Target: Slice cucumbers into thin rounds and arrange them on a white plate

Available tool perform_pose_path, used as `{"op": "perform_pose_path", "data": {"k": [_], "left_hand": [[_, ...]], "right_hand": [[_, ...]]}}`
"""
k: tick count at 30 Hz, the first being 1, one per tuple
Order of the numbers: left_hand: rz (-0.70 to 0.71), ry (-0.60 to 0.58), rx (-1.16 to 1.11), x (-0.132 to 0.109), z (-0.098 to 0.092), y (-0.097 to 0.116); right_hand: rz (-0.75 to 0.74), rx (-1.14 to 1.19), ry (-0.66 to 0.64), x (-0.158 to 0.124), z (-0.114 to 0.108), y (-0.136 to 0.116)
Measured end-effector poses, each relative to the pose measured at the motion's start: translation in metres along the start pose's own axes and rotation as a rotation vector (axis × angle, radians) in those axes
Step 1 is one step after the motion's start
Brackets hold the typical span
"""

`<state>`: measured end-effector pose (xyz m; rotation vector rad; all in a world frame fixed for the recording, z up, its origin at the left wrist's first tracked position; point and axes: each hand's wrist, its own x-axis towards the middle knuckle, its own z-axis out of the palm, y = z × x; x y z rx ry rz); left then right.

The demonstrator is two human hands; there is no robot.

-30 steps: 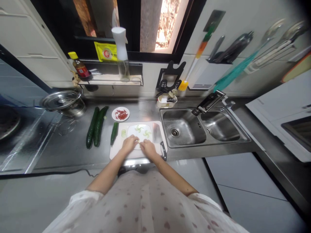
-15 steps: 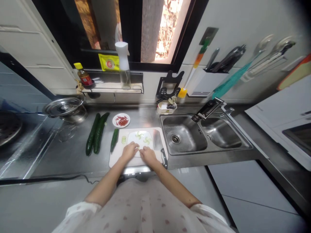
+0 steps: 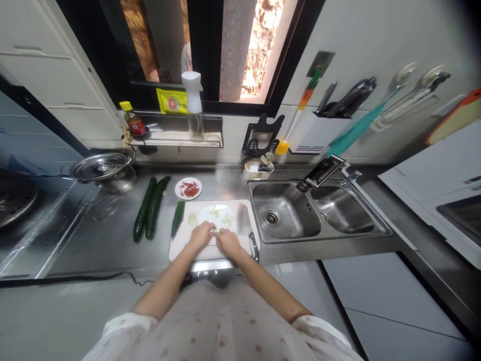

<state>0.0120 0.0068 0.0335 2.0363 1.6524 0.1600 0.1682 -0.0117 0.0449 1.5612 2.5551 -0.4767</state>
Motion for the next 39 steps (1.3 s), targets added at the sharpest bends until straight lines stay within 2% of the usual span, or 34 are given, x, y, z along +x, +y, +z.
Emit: {"op": "perform_pose_path", "data": {"k": [6, 10, 12, 15, 18, 21, 26, 32, 39], "left_hand": [[-0.006, -0.016, 0.010, 0.000, -0.005, 0.004], [-0.006, 0.018, -0.057, 0.000, -0.003, 0.004], [-0.038, 0.082, -0.132, -0.001, 0.000, 0.002], [-0.167, 0.235, -0.245, -0.006, 0.003, -0.007], [-0.320, 0.391, -0.310, -0.014, 0.005, -0.022], [-0.450, 0.464, -0.331, -0.021, 0.004, -0.037], [-0.547, 0.460, -0.299, -0.016, 0.000, -0.050], [-0.628, 0.404, -0.202, -0.002, 0.000, -0.051], [-0.659, 0.343, -0.140, 0.005, 0.001, -0.051]], "right_hand": [[-0.004, 0.020, -0.029, 0.005, -0.003, -0.001], [0.062, 0.100, 0.006, 0.004, -0.001, 0.000], [0.121, 0.195, 0.080, 0.002, -0.001, 0.003], [0.192, 0.348, 0.219, -0.002, 0.001, 0.010], [0.190, 0.466, 0.316, -0.007, 0.004, 0.017], [0.159, 0.559, 0.384, -0.012, 0.006, 0.019], [0.094, 0.662, 0.447, -0.018, 0.003, 0.012], [0.064, 0.681, 0.450, -0.022, -0.004, 0.004], [0.074, 0.678, 0.454, -0.025, -0.003, 0.005]]}}
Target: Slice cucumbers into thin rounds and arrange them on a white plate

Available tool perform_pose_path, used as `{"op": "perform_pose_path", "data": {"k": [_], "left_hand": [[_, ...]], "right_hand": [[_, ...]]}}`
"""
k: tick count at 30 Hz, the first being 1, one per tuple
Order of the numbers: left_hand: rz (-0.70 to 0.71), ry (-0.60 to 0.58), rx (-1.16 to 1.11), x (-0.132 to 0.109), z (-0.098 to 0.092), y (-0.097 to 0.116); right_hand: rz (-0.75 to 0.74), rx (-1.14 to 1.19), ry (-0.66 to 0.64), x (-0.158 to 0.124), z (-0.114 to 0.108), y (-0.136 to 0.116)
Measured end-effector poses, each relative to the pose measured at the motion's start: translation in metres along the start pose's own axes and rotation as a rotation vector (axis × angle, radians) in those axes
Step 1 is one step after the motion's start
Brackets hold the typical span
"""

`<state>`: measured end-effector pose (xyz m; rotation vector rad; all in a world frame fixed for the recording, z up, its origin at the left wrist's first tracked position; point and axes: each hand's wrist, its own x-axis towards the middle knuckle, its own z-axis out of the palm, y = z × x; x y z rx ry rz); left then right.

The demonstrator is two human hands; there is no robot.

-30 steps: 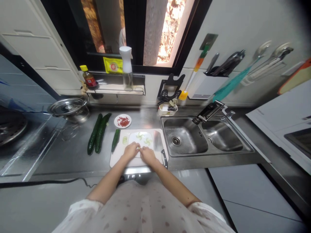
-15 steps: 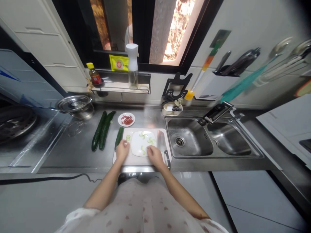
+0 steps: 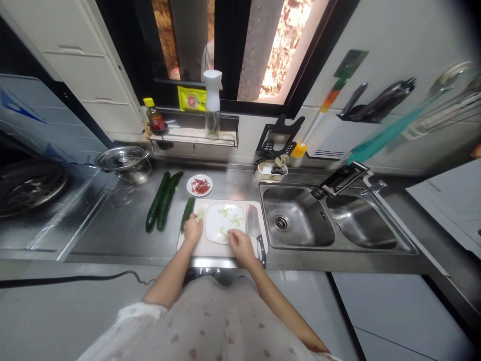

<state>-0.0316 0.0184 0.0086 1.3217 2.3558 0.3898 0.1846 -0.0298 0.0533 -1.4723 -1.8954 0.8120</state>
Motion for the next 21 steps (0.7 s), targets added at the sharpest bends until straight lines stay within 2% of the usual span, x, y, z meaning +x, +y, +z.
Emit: {"op": "perform_pose_path", "data": {"k": [5, 12, 18, 21], "left_hand": [[0.010, 0.004, 0.011, 0.001, 0.000, 0.001], [0.078, 0.108, -0.085, 0.002, 0.001, -0.001], [0.064, 0.111, -0.391, 0.000, -0.005, -0.003], [0.058, 0.007, -0.637, -0.001, -0.015, 0.000]], "right_hand": [[-0.007, 0.009, -0.008, -0.003, 0.001, -0.001], [-0.004, 0.002, -0.031, -0.004, 0.000, -0.003], [0.003, 0.014, -0.039, -0.002, 0.002, -0.004], [0.005, 0.041, -0.020, 0.001, 0.000, -0.008]]}}
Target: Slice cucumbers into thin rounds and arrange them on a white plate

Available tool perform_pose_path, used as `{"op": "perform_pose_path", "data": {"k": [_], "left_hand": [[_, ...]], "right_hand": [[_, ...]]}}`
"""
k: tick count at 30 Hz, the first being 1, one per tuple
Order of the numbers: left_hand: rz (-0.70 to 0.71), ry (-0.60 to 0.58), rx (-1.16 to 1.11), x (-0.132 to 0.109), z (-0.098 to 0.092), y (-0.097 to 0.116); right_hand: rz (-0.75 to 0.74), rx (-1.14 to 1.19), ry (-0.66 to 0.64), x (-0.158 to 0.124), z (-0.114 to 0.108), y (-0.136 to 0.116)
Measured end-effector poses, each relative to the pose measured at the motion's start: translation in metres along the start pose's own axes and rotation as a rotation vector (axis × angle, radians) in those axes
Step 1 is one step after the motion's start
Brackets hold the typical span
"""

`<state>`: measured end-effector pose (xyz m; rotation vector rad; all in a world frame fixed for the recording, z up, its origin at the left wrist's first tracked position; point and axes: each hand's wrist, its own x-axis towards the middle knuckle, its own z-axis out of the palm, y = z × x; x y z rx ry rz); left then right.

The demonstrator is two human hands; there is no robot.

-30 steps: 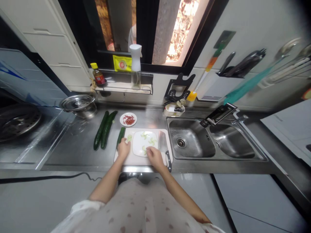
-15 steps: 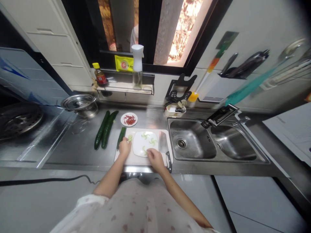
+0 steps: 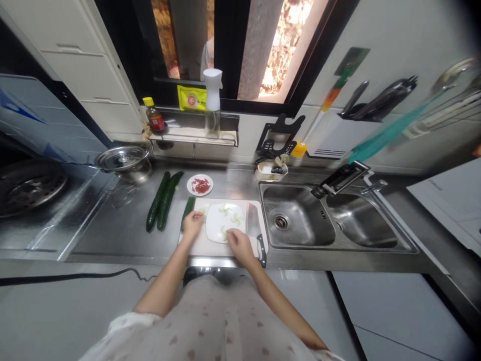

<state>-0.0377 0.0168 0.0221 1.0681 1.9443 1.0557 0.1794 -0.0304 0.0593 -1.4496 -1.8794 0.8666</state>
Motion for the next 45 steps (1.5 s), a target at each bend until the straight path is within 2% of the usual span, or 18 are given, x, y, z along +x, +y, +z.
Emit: {"op": "perform_pose_path", "data": {"k": [4, 11, 16, 20, 24, 28, 30, 32, 35, 45], "left_hand": [[0.035, -0.176, -0.245, -0.006, -0.013, 0.025], [0.189, -0.387, -0.387, -0.031, -0.039, 0.085], [0.263, -0.483, -0.398, -0.045, -0.047, 0.109], [0.273, -0.493, -0.396, -0.051, -0.048, 0.117], [0.257, -0.439, -0.409, -0.053, -0.048, 0.119], [0.104, -0.391, -0.427, -0.055, -0.049, 0.116], [-0.012, -0.455, -0.444, -0.058, -0.048, 0.115], [-0.108, -0.575, -0.493, -0.061, -0.046, 0.116], [-0.191, -0.687, -0.592, -0.065, -0.041, 0.123], [-0.169, -0.586, -0.653, -0.068, -0.040, 0.145]], "right_hand": [[-0.002, 0.050, 0.048, 0.011, -0.007, -0.011], [-0.098, 0.189, 0.131, 0.040, -0.019, -0.047], [-0.140, 0.268, 0.093, 0.045, -0.025, -0.073], [-0.151, 0.279, 0.066, 0.044, -0.027, -0.080], [-0.118, 0.323, 0.072, 0.046, -0.027, -0.078], [-0.071, 0.387, 0.123, 0.048, -0.031, -0.077], [-0.067, 0.405, 0.140, 0.047, -0.033, -0.078], [-0.086, 0.400, 0.152, 0.047, -0.036, -0.079], [-0.135, 0.370, 0.159, 0.047, -0.040, -0.083], [-0.175, 0.328, 0.110, 0.042, -0.054, -0.092]]}}
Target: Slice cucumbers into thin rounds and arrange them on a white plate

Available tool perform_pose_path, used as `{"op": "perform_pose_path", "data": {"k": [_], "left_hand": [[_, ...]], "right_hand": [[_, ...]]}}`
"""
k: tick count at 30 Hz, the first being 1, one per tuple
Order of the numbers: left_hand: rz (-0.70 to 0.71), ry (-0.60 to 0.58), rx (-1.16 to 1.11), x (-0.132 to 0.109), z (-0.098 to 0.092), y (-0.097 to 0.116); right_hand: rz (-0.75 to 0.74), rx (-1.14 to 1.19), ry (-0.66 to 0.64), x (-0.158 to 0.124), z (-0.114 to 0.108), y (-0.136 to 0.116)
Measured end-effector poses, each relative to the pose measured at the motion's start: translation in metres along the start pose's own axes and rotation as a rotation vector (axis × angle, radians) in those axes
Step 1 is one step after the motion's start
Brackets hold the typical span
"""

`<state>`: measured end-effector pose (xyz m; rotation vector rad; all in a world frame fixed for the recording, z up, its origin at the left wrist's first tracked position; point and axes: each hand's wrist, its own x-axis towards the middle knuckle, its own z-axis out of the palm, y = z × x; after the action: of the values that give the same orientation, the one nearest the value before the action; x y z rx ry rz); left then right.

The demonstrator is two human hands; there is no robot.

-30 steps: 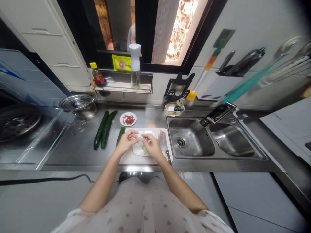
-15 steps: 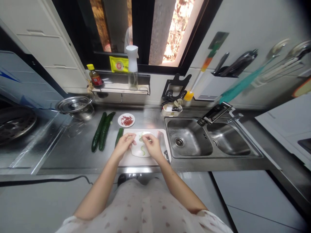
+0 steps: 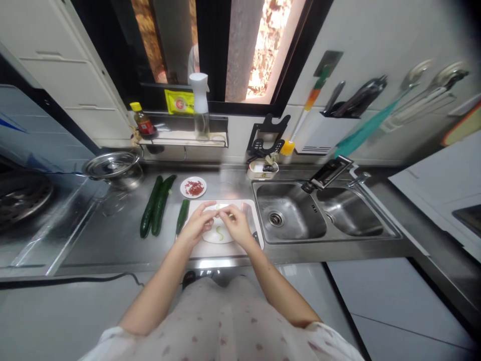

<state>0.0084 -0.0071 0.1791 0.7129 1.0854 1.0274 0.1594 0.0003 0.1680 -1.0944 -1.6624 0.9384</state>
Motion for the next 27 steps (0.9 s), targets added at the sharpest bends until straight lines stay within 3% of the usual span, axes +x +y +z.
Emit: {"op": "perform_pose_path", "data": {"k": [13, 27], "left_hand": [[0.317, 0.017, 0.255, -0.0016, -0.0041, 0.0043], [0.435, 0.014, 0.377, 0.0005, -0.0023, 0.0036]], "right_hand": [[-0.004, -0.042, 0.015, -0.0022, 0.0006, 0.0080], [0.086, -0.039, 0.021, 0.0005, 0.0007, 0.0068]]}}
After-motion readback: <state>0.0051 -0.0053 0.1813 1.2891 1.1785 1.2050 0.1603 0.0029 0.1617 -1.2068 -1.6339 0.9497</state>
